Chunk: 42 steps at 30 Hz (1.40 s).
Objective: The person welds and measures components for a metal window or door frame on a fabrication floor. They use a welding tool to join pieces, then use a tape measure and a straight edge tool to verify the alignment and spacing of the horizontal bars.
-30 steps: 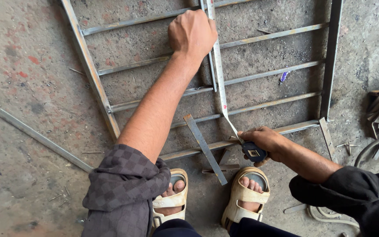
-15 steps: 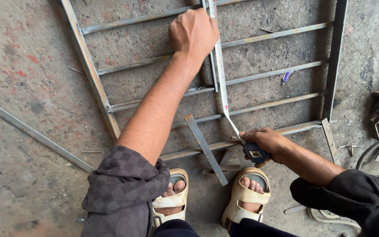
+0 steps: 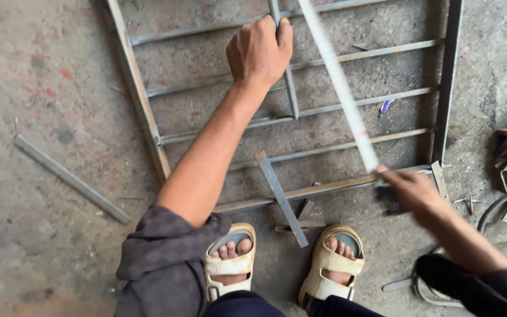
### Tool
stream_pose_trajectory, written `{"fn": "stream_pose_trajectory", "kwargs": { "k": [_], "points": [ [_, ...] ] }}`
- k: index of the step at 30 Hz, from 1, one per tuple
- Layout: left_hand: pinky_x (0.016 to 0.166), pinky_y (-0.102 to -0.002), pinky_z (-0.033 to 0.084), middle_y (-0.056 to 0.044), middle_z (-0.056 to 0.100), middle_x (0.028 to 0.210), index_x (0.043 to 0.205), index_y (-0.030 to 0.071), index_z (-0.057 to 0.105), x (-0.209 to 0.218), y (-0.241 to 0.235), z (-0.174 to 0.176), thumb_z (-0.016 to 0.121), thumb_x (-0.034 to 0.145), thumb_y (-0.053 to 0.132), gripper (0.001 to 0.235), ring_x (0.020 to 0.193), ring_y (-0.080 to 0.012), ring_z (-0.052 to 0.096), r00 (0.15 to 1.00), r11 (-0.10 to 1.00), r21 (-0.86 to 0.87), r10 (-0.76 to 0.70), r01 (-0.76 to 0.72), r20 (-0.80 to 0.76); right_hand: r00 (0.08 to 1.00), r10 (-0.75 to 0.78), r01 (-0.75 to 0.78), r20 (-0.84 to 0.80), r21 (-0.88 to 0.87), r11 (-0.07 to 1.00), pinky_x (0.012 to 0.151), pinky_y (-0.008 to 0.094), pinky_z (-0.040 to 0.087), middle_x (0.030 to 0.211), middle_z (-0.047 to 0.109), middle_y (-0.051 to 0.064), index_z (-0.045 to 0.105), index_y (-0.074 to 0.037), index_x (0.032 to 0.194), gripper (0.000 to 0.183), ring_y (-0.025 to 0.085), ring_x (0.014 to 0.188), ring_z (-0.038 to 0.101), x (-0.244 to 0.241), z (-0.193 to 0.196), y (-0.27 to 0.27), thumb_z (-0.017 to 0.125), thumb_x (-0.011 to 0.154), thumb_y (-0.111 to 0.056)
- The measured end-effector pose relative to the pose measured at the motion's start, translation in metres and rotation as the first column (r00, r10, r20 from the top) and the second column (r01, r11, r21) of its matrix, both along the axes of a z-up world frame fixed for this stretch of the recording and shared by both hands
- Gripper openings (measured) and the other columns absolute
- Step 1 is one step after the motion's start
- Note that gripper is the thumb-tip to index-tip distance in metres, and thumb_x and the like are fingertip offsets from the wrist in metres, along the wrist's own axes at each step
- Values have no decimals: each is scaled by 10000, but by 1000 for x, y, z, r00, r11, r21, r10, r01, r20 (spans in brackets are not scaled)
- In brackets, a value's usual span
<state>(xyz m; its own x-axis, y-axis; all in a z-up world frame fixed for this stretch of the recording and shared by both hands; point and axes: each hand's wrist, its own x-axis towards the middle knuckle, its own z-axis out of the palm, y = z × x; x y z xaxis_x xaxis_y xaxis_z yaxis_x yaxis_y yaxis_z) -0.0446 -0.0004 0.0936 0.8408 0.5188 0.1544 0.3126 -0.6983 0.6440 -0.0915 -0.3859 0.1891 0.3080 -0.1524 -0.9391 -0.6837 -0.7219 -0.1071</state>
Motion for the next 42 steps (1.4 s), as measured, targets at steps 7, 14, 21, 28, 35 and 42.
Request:
{"fn": "stream_pose_trajectory", "kwargs": {
  "k": [7, 14, 21, 28, 35, 42],
  "points": [
    [553, -353, 413, -60, 587, 661, 823, 9, 629, -150, 37, 119, 585, 1068, 207, 319, 585, -176, 581, 935, 894, -442, 91, 76, 343, 634, 578, -513, 514, -280, 812, 526, 355, 488, 685, 678, 115, 790, -27, 1091, 405, 178, 575, 612, 78, -8, -101, 716, 1037, -422],
    [557, -330, 430, -64, 574, 654, 771, 10, 573, -296, 18, 113, 540, 1012, 190, 303, 584, -161, 564, 903, 778, -602, 375, -182, 212, 217, 811, -800, 543, -378, 467, 625, 357, 593, 696, 727, 115, 799, -3, 930, 451, 211, 587, 722, 142, -84, -43, 831, 901, -451],
    [531, -308, 407, -53, 591, 622, 743, 13, 596, -333, 10, 84, 512, 993, 196, 320, 554, -134, 547, 856, 671, -683, 499, -286, 132, -51, 954, -851, 295, -513, 113, 629, 301, 631, 764, 780, 57, 844, -155, 948, 514, 167, 641, 774, 123, -41, 61, 688, 959, -644],
    [557, -306, 426, -61, 597, 651, 781, -4, 596, -300, 14, 81, 519, 972, 205, 294, 586, -134, 558, 904, 624, -757, 414, -194, 109, -21, 934, -852, 356, -496, 170, 677, 424, 594, 863, 764, 55, 836, -220, 934, 473, 287, 793, 740, 112, -2, 125, 658, 927, -658],
    [560, -304, 421, -62, 599, 653, 754, -2, 582, -307, 17, 73, 501, 976, 226, 329, 577, -144, 554, 916, 674, -696, 398, -248, 59, -11, 968, -878, 250, -466, 111, 674, 408, 603, 855, 768, 29, 834, -221, 931, 504, 239, 772, 756, 122, -2, 128, 647, 934, -689],
    [587, -313, 435, -62, 599, 657, 743, 0, 581, -310, 19, 70, 487, 997, 225, 352, 598, -144, 563, 913, 675, -691, 404, -258, 55, 26, 960, -908, 278, -396, 139, 720, 398, 625, 934, 789, 20, 843, -207, 995, 503, 233, 805, 767, 131, -19, 118, 684, 874, -669]
  ]
}}
